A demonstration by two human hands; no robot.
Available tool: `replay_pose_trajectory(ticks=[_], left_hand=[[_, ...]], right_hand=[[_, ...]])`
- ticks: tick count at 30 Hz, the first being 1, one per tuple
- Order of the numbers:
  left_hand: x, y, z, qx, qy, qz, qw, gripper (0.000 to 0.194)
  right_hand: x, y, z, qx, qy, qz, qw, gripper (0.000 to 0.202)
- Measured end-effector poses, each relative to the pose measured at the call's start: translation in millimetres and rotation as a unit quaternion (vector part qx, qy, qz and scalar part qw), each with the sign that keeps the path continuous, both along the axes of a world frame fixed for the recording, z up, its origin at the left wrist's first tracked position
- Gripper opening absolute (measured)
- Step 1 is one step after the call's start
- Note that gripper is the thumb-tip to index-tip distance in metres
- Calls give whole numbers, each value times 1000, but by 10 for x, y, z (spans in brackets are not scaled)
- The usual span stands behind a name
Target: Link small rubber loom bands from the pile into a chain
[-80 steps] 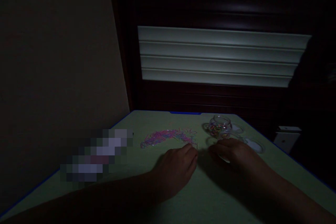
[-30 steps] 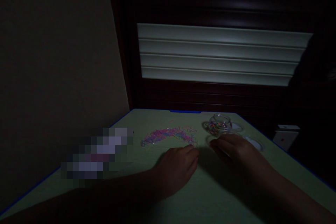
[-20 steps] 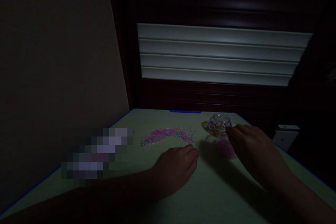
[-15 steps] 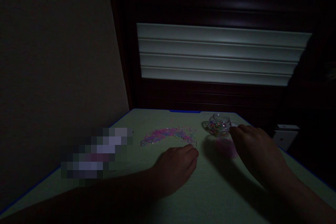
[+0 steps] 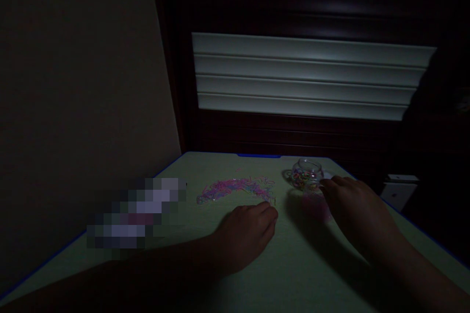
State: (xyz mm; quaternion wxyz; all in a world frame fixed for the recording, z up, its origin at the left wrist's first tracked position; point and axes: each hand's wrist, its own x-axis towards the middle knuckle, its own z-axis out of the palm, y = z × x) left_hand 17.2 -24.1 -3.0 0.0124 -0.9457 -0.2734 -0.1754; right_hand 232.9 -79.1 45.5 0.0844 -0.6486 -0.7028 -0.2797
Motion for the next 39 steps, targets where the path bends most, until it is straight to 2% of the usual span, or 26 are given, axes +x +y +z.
replay_pose_trajectory(ticks=[6, 8, 11, 13, 18, 23, 29, 36, 39], left_hand=[[6, 8, -22, 0, -3, 4, 1000, 15], [8, 8, -28, 1, -4, 5, 1000, 15], [8, 5, -21, 5, -7, 5, 1000, 15], [7, 2, -8, 5, -7, 4, 1000, 15], [9, -3, 16, 3, -7, 2, 1000, 14], [14, -7, 7, -4, -12, 2, 1000, 14], [-65, 71, 15, -8, -5, 10, 1000, 16], [-225, 397, 89, 46, 30, 95, 994, 22], [-279, 479, 141, 42, 52, 134, 989, 22]], right_hand=[[-36, -17, 36, -11, 6, -3, 1000, 21], [-55, -16, 35, -3, 22, 17, 1000, 19], [-101, -2, -9, 9, 97, 109, 989, 18], [-144, 10, -63, -18, 156, 177, 972, 19], [-225, 36, -191, -108, 161, 248, 949, 18], [-235, 54, -219, -154, 141, 269, 940, 16], [-234, 28, -177, -173, 125, 284, 935, 18], [-251, -6, -143, -179, 154, 299, 925, 22], [-247, -9, -149, -177, 160, 304, 922, 21]])
